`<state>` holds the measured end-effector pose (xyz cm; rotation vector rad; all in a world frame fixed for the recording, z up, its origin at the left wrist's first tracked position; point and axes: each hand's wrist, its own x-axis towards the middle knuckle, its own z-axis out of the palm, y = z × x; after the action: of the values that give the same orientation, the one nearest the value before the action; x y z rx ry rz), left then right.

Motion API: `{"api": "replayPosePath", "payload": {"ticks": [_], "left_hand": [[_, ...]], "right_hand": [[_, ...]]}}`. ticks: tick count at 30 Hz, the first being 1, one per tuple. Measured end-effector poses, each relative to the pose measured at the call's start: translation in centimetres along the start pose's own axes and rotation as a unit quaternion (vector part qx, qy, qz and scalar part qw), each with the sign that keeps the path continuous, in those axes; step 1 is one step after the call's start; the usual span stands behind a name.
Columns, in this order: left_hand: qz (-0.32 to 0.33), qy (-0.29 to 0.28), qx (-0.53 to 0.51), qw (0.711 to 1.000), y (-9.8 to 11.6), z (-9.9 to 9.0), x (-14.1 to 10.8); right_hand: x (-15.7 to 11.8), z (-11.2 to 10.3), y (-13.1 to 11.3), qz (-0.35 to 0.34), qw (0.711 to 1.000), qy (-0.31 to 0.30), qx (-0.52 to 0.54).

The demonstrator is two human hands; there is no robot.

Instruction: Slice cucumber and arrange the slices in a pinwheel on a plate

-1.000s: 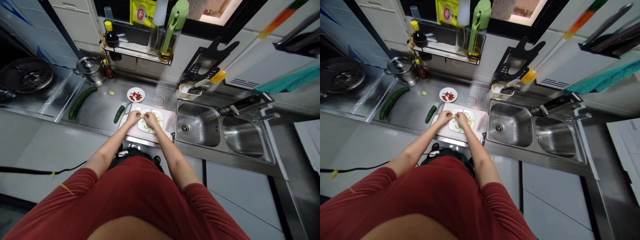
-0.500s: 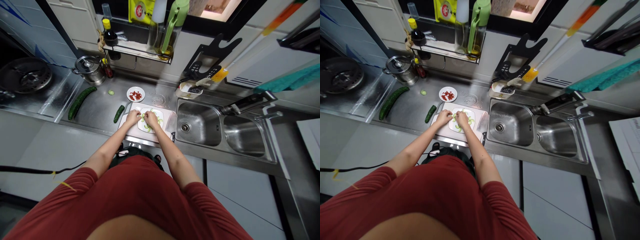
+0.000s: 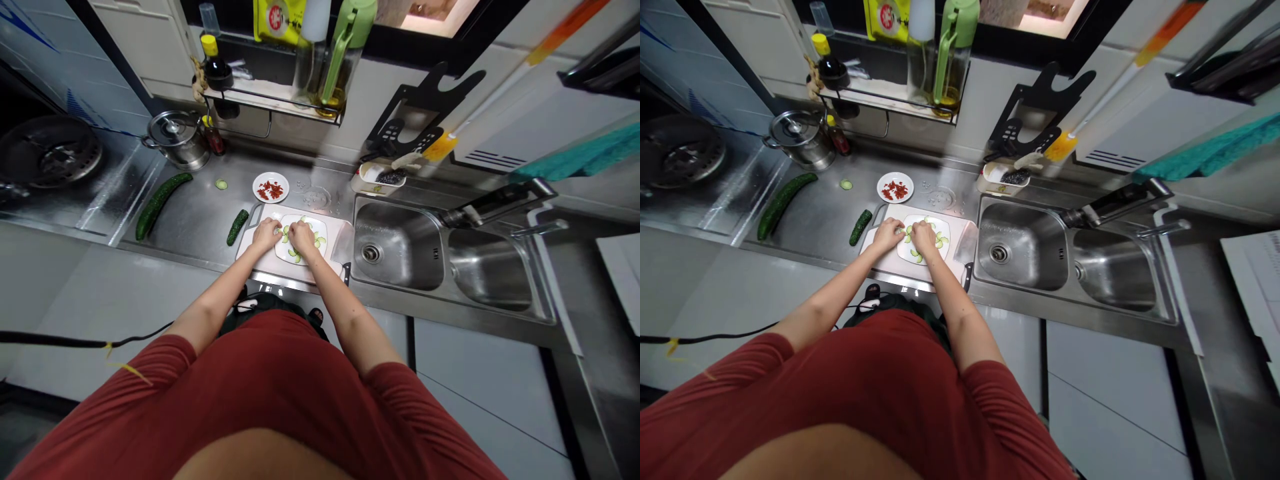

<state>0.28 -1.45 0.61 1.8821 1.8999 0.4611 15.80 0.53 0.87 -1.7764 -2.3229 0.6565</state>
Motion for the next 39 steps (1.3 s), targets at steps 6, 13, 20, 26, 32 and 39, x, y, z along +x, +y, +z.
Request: {"api": "replayPosePath", "payload": {"ticks": [6,13,20,26,32,39], "left_hand": [[-0.01,-0.007,0.007,1.0,0.4,0.0,-0.3],[0.037,0.013,0.001,0.999,0.1,-0.2,-0.6],[0.045,0.02,0.015,0.999,0.0,0.1,-0.5],[0.044,0.022,0.014,0.999,-0.1,0.3,-0.5],[0.082,0.053,0.013,0.995,-0.2,0.3,-1.1],[0.174,0.043,0.072,0.981,-1.0,0.5,-1.9]], "right_hand": [[-0.4,-0.2,0.0,-0.007,0.999,0.0,-0.041],[-0.8,-0.1,0.4,-0.021,0.998,0.001,-0.051],[-0.6,0.1,0.3,-0.024,0.997,0.011,-0.067],[-0.8,0.2,0.3,-0.02,0.997,0.013,-0.074],[-1.1,0.3,0.3,-0.014,0.997,0.034,-0.067],[-1.8,0.3,0.4,-0.005,0.997,0.046,-0.061]]}}
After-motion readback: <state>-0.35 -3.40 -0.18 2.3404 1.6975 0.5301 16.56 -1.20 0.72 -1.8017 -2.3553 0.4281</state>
